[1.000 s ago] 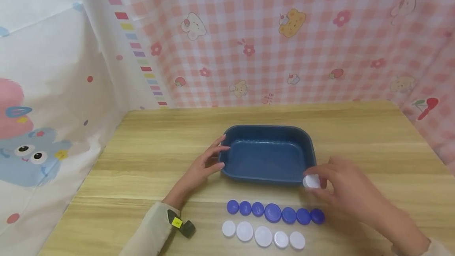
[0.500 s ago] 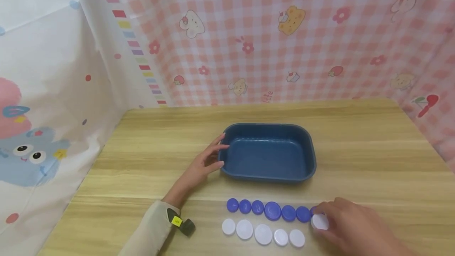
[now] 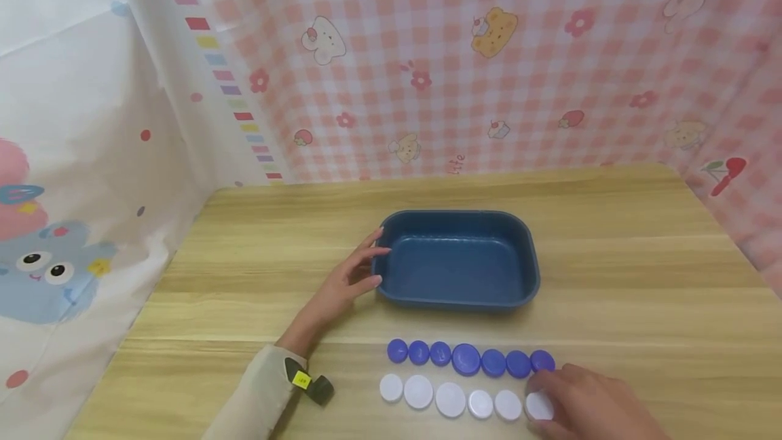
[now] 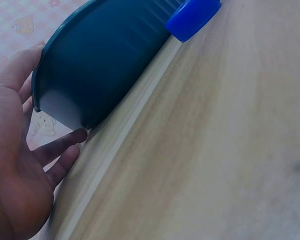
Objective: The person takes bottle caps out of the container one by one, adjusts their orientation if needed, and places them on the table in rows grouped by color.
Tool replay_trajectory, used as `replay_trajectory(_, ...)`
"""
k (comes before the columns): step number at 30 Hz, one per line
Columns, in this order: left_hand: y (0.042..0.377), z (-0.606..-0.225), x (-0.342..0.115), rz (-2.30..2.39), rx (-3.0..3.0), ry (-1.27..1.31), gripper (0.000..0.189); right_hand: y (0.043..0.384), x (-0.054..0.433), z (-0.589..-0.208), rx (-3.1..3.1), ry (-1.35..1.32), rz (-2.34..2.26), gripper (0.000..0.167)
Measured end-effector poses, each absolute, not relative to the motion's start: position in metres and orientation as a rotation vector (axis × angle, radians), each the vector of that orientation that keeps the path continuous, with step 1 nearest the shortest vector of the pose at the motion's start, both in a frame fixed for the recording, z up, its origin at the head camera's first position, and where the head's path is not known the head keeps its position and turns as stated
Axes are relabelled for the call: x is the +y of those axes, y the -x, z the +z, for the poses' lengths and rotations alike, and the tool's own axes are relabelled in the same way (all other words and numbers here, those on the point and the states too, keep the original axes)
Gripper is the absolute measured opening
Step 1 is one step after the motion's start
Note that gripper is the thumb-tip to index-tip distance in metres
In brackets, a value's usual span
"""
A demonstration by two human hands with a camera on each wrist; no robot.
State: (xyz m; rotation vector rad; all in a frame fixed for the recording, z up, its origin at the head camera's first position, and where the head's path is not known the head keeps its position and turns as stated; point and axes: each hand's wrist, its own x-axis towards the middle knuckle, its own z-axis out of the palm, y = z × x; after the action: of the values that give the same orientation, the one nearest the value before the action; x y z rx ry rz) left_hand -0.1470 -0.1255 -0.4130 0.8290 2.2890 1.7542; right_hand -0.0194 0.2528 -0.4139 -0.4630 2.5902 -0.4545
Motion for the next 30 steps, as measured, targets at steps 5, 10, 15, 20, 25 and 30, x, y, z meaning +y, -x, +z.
replay_trajectory(5, 0.1479, -0.4127, -0.1253, 1.752, 2.295, -0.839, 0.044, 0.0188, 0.2534, -0.4162, 2.570, 0.522, -0.495, 0.048)
replay_trajectory(10, 0.1483, -0.4126, -0.1252, 1.756, 2.288, -0.848, 0.044, 0.0191, 0.2534, -0.4174, 2.549, 0.524, -0.517, 0.049)
replay_trajectory(15, 0.1480, -0.4139, -0.1267, 1.762, 2.277, -0.848, 0.043, 0.0199, 0.2528, -0.4166, 2.530, 0.542, -0.537, 0.049)
replay_trajectory(20, 0.1490, -0.4147, -0.1250, 1.766, 2.277, -0.851, 0.043, 0.0194, 0.2547, -0.4173, 2.533, 0.544, -0.544, 0.050)
replay_trajectory(25, 0.1491, -0.4157, -0.1244, 1.765, 2.280, -0.864, 0.043, 0.0188, 0.2557, -0.4173, 2.534, 0.539, -0.537, 0.052)
replay_trajectory(30, 0.1491, -0.4157, -0.1251, 1.764, 2.286, -0.864, 0.044, 0.0178, 0.2550, -0.4172, 2.542, 0.555, -0.535, 0.054)
